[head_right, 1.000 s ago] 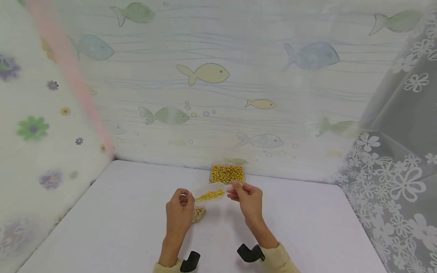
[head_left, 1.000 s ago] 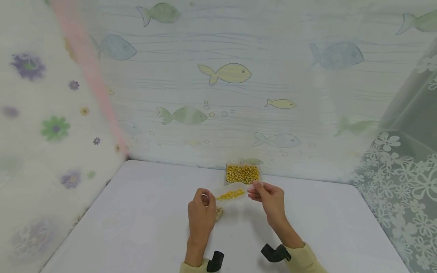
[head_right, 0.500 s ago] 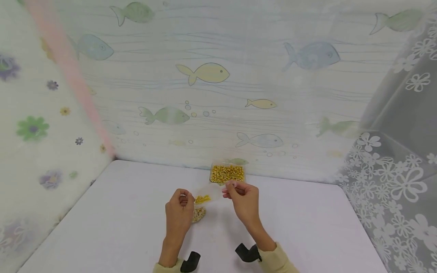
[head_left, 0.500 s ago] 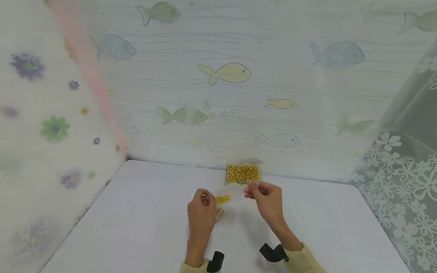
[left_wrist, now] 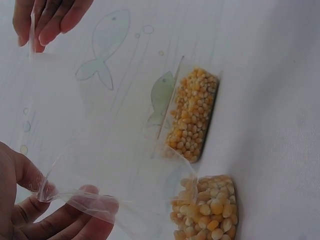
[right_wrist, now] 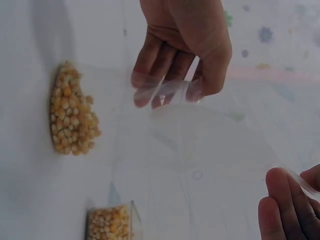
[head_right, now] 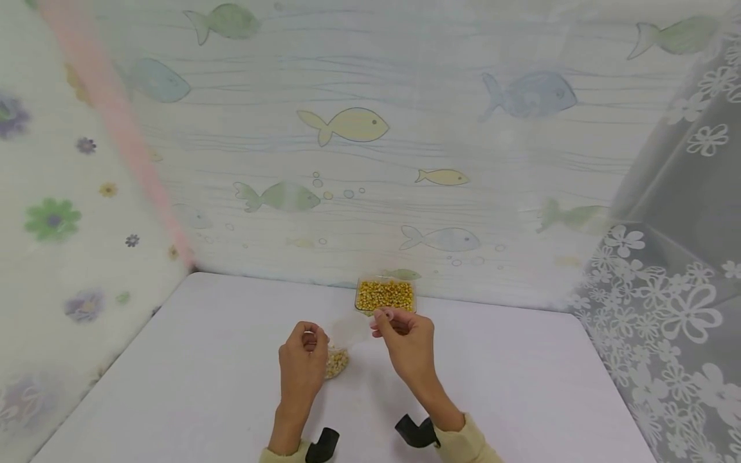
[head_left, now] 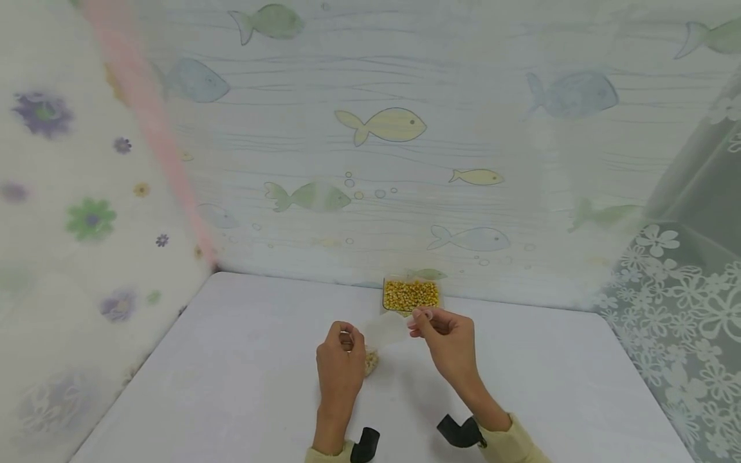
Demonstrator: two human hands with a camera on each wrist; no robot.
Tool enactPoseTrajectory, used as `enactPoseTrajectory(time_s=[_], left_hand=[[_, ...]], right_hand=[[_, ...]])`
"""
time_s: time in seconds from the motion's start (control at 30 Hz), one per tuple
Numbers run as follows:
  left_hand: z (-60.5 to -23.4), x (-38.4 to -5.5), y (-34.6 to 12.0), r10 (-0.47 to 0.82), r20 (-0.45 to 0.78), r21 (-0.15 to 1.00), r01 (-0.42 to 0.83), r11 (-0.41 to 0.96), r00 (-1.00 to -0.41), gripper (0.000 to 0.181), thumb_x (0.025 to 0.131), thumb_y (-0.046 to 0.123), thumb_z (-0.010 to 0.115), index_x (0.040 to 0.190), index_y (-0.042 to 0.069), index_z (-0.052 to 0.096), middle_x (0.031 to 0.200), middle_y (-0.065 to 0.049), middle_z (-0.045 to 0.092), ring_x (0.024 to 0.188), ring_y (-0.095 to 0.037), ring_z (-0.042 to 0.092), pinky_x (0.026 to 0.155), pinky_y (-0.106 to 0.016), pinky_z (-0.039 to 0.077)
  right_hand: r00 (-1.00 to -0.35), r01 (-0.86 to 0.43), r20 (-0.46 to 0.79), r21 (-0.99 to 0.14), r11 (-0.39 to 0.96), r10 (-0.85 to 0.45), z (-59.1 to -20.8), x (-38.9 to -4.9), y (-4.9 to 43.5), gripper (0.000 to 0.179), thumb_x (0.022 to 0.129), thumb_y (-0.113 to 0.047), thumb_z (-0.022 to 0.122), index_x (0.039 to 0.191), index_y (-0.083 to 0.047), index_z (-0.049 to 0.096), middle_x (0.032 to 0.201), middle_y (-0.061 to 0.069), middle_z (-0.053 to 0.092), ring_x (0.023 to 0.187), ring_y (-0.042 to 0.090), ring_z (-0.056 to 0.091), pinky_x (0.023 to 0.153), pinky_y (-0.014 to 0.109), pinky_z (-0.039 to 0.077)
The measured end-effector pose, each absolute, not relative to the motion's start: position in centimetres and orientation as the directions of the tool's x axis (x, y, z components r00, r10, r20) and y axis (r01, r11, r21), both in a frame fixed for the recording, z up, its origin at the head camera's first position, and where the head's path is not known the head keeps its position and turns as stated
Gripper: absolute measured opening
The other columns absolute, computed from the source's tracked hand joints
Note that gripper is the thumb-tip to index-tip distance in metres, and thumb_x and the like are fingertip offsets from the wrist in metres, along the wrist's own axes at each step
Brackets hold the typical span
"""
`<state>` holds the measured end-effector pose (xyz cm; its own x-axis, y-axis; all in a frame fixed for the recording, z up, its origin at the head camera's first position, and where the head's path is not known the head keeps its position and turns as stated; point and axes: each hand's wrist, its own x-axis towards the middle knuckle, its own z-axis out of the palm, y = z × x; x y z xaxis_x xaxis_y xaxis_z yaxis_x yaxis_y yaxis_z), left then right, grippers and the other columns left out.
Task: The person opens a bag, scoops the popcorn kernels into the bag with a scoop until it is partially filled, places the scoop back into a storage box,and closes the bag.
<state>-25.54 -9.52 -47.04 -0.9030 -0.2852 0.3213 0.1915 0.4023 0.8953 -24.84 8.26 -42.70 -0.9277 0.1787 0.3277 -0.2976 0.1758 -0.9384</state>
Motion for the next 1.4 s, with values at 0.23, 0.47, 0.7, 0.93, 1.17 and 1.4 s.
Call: enactPoseTrajectory(time_s=[0.23,0.47,0.7,0.93,1.17,1.4], left_hand=[[-47.0,-25.3,-9.8,-0.287,0.303,0.906,0.181,0.383,-0.909,0.008,0.096,0.008,0.062,0.088,0.008,0.064,0.071,-0.003,0.070,0.065,-0.007,0.067,0.063,-0.026,0.054],[-47.3,-25.2,-9.7,-0.280,0.298,0.911,0.184,0.370,-0.913,0.008,0.096,0.008,0.063,0.088,0.008,0.063,0.066,0.000,0.067,0.058,-0.006,0.062,0.055,-0.023,0.049],[-47.4,-25.3,-9.5,-0.287,0.293,0.911,0.175,0.373,-0.912,0.008,0.096,0.008,0.063,0.088,0.008,0.064,0.065,-0.001,0.067,0.057,-0.006,0.061,0.054,-0.023,0.050],[-47.3,-25.3,-9.5,-0.280,0.289,0.911,0.173,0.375,-0.916,0.008,0.096,0.007,0.062,0.088,0.008,0.064,0.064,0.001,0.067,0.057,-0.005,0.061,0.054,-0.023,0.049],[-47.2,-25.5,-9.5,-0.272,0.304,0.909,0.192,0.371,-0.913,0.009,0.096,0.004,0.062,0.087,0.006,0.064,0.063,0.000,0.066,0.056,-0.005,0.060,0.054,-0.023,0.048],[-47.1,-25.6,-9.5,-0.268,0.303,0.907,0.190,0.377,-0.914,0.008,0.096,0.006,0.062,0.088,0.008,0.064,0.064,0.001,0.067,0.056,-0.005,0.060,0.055,-0.024,0.049]], right_hand=[[-0.927,-0.298,0.331,-0.936,0.187,0.179,-43.1,-24.8,8.4,0.018,0.097,-0.012,0.070,0.099,0.005,0.075,0.082,0.016,0.075,0.067,0.018,0.074,0.068,0.029,0.061],[-0.930,-0.267,0.305,-0.944,0.194,0.205,-43.2,-24.6,9.5,0.018,0.096,-0.011,0.070,0.103,0.004,0.076,0.082,0.016,0.076,0.066,0.019,0.074,0.069,0.030,0.061],[-0.900,-0.306,0.325,-0.946,0.110,0.289,-43.1,-24.7,11.0,0.021,0.098,-0.011,0.068,0.102,0.009,0.073,0.082,0.012,0.077,0.069,0.017,0.075,0.070,0.033,0.062],[-0.866,-0.298,0.277,-0.954,0.014,0.416,-43.2,-25.5,13.0,0.027,0.100,-0.010,0.064,0.109,0.015,0.069,0.080,-0.002,0.077,0.069,0.014,0.075,0.071,0.029,0.061],[-0.791,-0.354,0.379,-0.924,0.145,0.481,-44.4,-27.2,14.7,0.028,0.099,-0.012,0.066,0.105,0.015,0.071,0.081,0.007,0.077,0.067,0.008,0.074,0.070,0.024,0.060],[-0.743,-0.365,0.440,-0.898,0.247,0.504,-46.3,-29.2,15.2,0.025,0.098,-0.010,0.068,0.099,0.014,0.072,0.087,0.029,0.073,0.065,0.003,0.071,0.067,0.019,0.058]])
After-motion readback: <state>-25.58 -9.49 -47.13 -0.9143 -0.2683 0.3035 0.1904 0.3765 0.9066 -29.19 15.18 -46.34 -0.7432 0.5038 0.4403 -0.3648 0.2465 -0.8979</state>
